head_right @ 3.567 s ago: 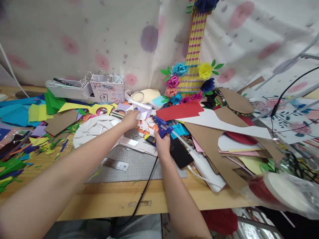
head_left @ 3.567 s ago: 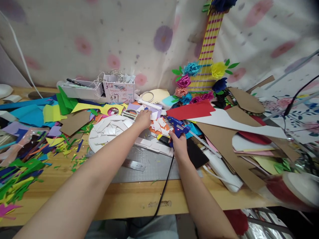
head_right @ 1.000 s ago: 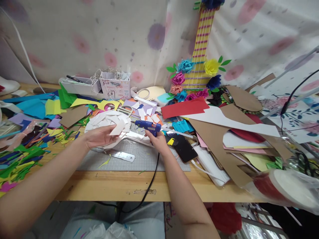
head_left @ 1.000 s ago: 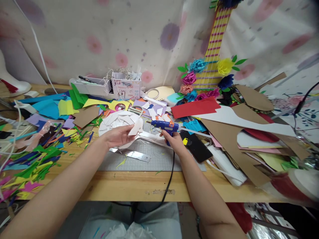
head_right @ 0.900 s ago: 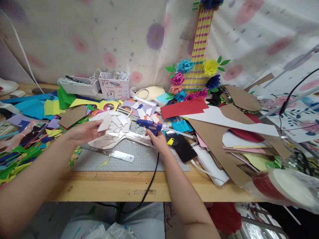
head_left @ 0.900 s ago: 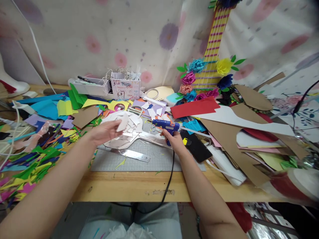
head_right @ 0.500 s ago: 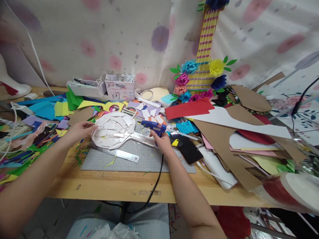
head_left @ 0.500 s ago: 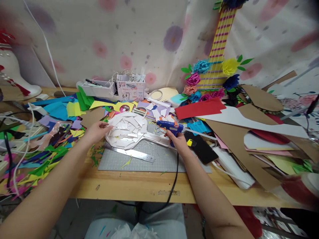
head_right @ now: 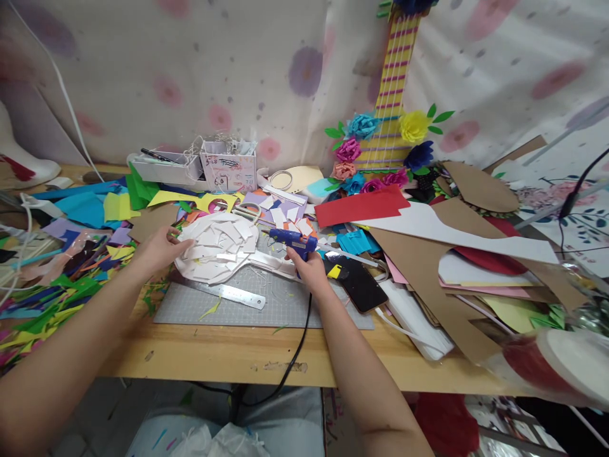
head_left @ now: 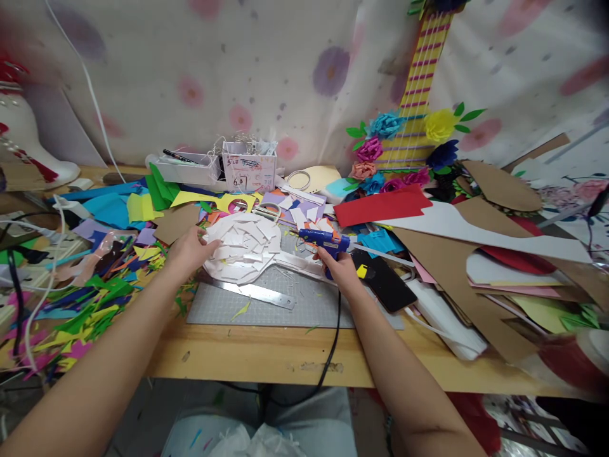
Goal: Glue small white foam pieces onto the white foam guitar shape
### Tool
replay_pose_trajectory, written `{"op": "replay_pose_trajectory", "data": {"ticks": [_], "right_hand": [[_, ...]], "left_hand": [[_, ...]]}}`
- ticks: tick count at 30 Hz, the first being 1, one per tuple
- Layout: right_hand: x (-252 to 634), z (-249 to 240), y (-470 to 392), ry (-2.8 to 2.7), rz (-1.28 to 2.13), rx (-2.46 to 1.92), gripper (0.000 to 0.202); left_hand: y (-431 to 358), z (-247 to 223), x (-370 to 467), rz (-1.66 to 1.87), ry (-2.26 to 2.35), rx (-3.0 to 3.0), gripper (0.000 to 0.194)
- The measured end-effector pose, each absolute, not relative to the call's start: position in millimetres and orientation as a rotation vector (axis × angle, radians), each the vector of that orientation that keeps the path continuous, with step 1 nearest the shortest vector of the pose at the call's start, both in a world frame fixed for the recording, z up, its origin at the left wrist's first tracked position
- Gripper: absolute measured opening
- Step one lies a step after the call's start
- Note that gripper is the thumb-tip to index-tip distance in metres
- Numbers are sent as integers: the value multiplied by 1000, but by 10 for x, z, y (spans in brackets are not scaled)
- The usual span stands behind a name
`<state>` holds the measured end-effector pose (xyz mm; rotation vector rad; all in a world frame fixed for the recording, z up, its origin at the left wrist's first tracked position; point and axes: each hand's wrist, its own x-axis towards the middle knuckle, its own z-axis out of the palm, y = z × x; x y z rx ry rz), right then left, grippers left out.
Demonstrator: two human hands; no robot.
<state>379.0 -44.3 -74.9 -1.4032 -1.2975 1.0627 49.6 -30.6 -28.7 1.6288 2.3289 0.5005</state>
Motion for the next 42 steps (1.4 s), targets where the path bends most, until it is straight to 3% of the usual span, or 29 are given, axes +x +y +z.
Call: {"op": "replay_pose_trajectory", "data": {"ticks": [7,11,16,22,42], "right_hand": [[3821,-817,-413,-1311,1048,-1402,46],[3829,-847,-395,-1298,1059,-1391,46],[3822,-848,-399,-1293,1053,-1393,47],[3834,-861,-395,-1299,1041,-1394,46],[3816,-801,-419,-1286,1034,-1422,43]], "left_hand": [[-349,-193,661,573,2206,1641,46],[-410,-240,634,661,1838,1908,37],[-458,-243,536,447,1447,2210,30],[-449,-269,491,304,1404,2332,30],[-478,-528,441,430,1367,2568,28]]}}
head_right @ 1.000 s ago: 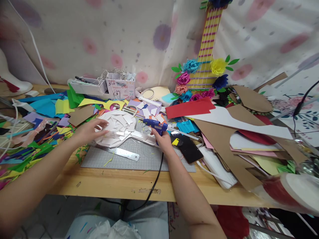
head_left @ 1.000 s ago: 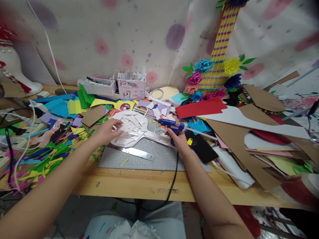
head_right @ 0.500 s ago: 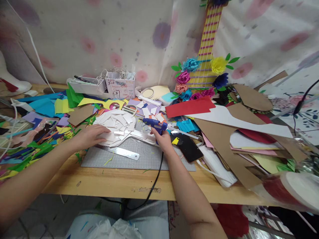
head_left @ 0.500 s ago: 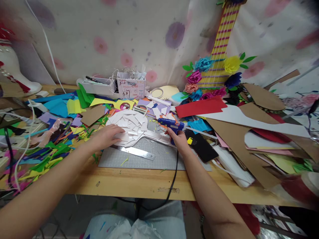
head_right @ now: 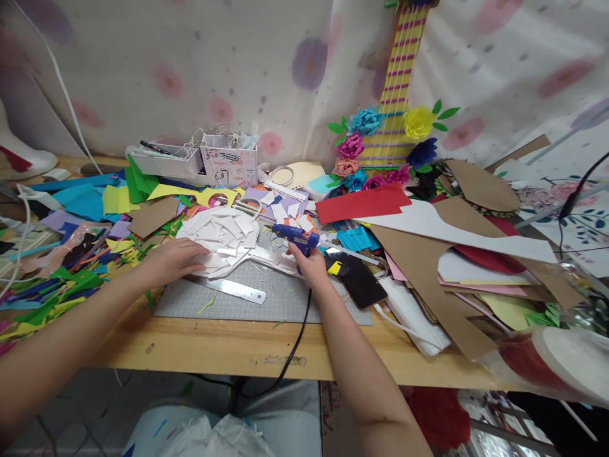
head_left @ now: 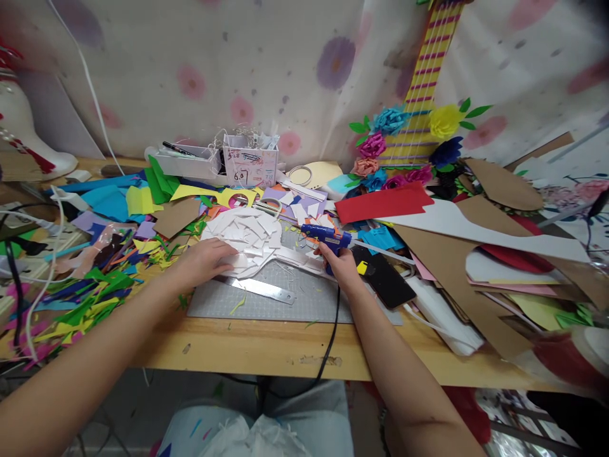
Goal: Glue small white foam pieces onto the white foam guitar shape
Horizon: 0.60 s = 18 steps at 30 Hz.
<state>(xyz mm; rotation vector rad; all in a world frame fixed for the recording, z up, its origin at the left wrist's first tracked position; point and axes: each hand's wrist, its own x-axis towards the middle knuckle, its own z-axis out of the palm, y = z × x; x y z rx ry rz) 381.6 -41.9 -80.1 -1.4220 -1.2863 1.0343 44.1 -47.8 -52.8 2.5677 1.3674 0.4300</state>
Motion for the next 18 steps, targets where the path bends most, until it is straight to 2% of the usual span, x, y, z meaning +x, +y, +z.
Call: {"op": "replay_pose_trajectory", "data": {"ticks": [3,7,11,18], "right_hand": [[3814,-794,-425,-1289,1036,-1408,41],[3820,-795,-423,-1293,1025,-1423,40],[3821,-806,-414,-1303,1016,-1434,41],[3817,-793,-425,-1268,1019,-1421,41]], "left_hand": [[-470,-538,437,471,1382,2522,32],[-438,-512,391,557,1397,2389,48],[-367,-476,325,626,1640,2215,55],[-279,-522,387,428,1778,2261,67]]}}
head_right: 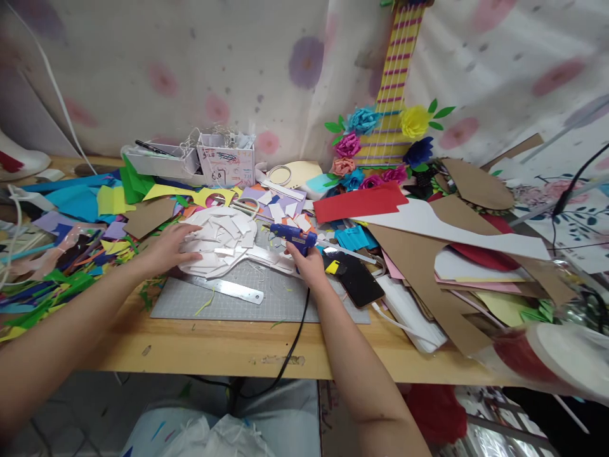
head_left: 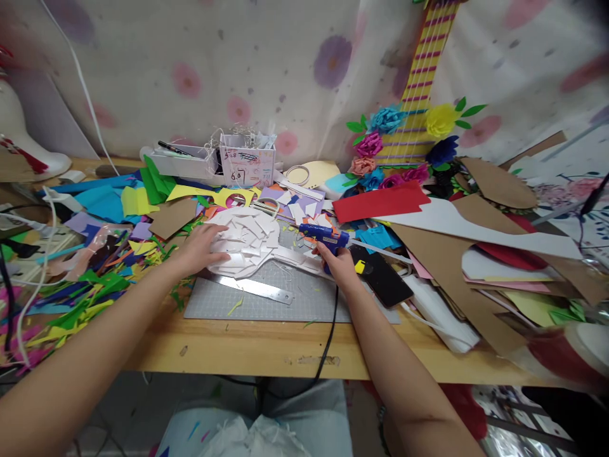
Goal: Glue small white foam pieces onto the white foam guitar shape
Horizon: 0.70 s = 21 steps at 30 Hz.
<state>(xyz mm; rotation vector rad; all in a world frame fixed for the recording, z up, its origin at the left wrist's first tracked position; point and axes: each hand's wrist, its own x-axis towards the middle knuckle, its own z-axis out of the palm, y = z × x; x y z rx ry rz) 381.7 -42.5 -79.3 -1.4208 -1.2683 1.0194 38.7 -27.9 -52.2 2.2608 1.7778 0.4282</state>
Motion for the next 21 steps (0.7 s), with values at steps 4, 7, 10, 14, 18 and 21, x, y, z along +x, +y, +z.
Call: {"op": "replay_pose_trajectory", "data": {"ticks": [4,7,10,14,18,21], "right_hand": [[3826,-769,-415,-1193,1014,-1373,42],[3848,-754,-380,-1073,1007,-1310,42],[3888,-742,-337,-959,936,-1274,41],[3939,-728,-301,-833,874,-1293,44],[3959,-722,-292,-781,874,-1310,44],[3969,-730,-287,-786,862,-1327,44]], "left_hand": [[-242,-444,441,310,1808,2237,70],[-168,-380,453,258,1797,2237,77],[-59,-343,536,345,1720,2249,72],[86,-326,973,596,1676,2151,46],[216,-392,1721,655,1613,2098,34],[334,-479,2233,622,1551,2182,38]]}}
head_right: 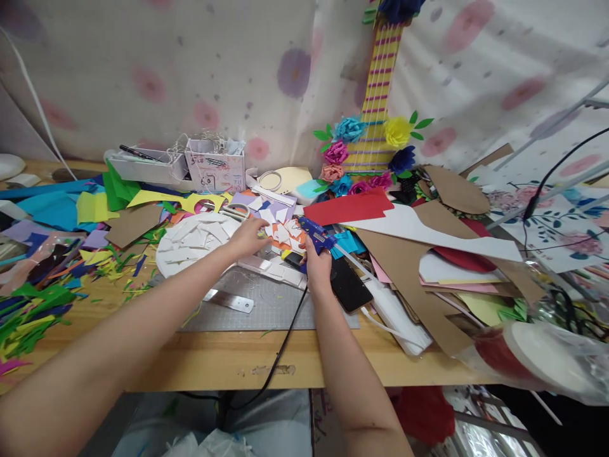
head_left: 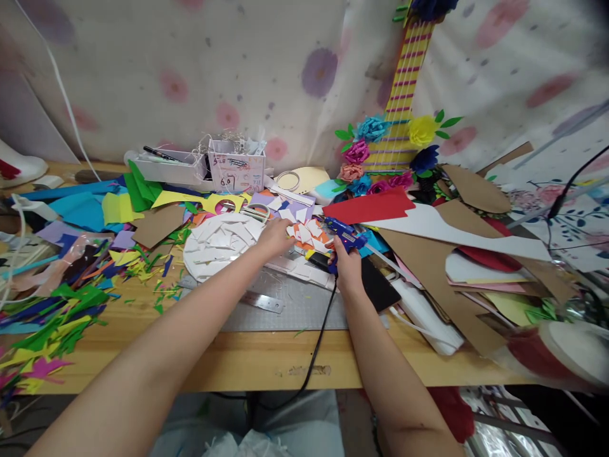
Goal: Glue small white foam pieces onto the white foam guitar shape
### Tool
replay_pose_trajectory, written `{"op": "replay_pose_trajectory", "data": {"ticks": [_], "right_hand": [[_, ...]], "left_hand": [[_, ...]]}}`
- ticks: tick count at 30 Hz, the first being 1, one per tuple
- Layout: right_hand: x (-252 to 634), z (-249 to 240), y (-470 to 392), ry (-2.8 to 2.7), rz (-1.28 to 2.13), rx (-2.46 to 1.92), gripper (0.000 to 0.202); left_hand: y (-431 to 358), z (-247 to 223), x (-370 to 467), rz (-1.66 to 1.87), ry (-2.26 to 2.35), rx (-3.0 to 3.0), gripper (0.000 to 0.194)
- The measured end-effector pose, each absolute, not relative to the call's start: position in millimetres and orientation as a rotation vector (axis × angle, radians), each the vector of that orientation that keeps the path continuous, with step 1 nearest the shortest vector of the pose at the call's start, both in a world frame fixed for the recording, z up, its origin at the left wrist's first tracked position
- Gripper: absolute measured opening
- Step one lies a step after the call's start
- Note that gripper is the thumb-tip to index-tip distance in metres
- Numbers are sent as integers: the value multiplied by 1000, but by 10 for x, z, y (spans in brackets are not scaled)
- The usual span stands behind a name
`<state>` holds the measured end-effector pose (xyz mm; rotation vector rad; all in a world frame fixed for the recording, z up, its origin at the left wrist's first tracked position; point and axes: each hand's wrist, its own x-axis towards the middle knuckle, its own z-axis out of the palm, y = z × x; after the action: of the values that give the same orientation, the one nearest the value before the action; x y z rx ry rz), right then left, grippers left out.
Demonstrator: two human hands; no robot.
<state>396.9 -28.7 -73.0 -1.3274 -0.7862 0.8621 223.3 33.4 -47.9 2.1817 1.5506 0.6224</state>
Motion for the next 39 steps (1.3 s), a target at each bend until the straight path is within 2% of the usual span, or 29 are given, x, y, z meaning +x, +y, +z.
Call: {"op": "replay_pose_trajectory", "data": {"ticks": [4,10,15,18,21,26,31,39], "right_hand": [[3985,-730,-286,-788,873,-1340,42],[3998,-688,-304,-829,852,-1342,38],[3998,-673,-308,-846,843,-1343,39],[3976,-656,-321,-880,881,-1316,40],[3929,-655,-353,-976,989,-1273,42],[3808,-677,-442,-1205,1175,-1259,46],[3716,-630,-523,-1312,1228,-1264,49],[3671,-548,-595,-1379,1272,-1238,46]], "left_hand": [[522,-562,2613,481,1534,2205,59],[638,-576,2676,438,1593,2162,60],[445,-483,2507,737,1591,1978,66],[221,-387,2306,1032,1467,1419,53],[-16,-291,2057,1166,1210,857,25],[-299,-224,1737,1125,877,264,30],[-476,-250,1697,1114,769,118,36],[-573,-348,1835,1192,816,197,18]]}}
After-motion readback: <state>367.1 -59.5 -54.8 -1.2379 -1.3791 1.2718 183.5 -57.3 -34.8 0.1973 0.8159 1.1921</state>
